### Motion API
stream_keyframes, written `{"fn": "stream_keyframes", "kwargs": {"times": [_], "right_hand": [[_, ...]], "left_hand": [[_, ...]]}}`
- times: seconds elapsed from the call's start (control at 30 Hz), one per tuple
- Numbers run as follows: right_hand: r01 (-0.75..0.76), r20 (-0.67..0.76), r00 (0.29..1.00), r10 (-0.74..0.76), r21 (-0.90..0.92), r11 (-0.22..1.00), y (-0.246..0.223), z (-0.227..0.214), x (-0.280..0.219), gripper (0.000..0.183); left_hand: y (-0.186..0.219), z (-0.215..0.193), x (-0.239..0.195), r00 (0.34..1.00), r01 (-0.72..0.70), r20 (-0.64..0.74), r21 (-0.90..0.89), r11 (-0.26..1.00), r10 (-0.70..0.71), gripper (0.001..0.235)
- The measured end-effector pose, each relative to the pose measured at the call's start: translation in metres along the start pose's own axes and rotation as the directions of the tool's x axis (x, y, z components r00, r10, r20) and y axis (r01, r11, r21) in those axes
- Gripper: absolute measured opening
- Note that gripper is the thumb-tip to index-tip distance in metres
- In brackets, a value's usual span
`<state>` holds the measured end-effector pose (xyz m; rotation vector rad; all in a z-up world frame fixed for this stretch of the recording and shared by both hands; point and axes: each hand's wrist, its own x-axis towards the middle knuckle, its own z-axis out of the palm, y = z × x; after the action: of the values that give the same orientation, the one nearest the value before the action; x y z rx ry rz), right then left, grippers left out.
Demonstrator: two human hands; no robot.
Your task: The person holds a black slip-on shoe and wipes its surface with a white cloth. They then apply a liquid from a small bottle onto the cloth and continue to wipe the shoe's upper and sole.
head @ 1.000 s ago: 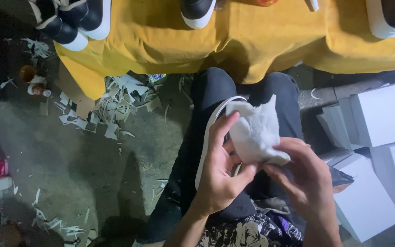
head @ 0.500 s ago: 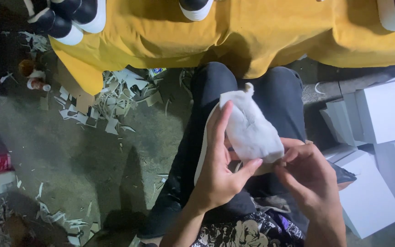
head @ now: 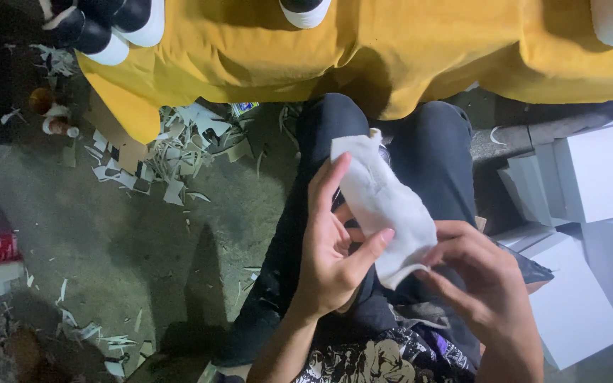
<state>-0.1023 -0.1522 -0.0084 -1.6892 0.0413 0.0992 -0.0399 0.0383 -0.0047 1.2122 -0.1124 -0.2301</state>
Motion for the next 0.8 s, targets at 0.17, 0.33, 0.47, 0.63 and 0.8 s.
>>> {"fn": "stream_keyframes", "kwargs": {"times": [0.17,0.33,0.47,0.63,0.8], "right_hand": [[0.027,0.068,0.998,-0.009,-0.26,0.965,0.005,-0.01,-0.003,0.012],[0.125,-0.383,0.918,-0.104,0.03,0.992,-0.014,0.022,-0.002,0.02],[0.155,-0.267,0.948,-0.172,-0.084,0.984,-0.028,0.032,0.011,0.07],[-0.031,-0.512,0.857,0.054,0.054,0.998,-0.016,0.029,0.004,0.023],[0.107,-0.284,0.95,-0.133,-0.106,0.989,-0.021,0.002,0.003,0.015]], "left_hand": [[0.0,0.0,-0.003,0.997,-0.07,-0.032,0.031,0.997,0.071,0.073],[0.008,0.022,-0.023,0.965,-0.262,0.123,0.334,0.905,0.234,0.052],[0.029,0.047,-0.028,0.895,-0.43,0.226,0.663,0.613,0.384,0.038],[0.043,0.039,-0.027,0.866,-0.498,0.382,0.721,0.482,0.323,0.035],[0.016,0.023,-0.024,0.948,-0.283,0.003,0.464,0.839,0.318,0.032]]}}
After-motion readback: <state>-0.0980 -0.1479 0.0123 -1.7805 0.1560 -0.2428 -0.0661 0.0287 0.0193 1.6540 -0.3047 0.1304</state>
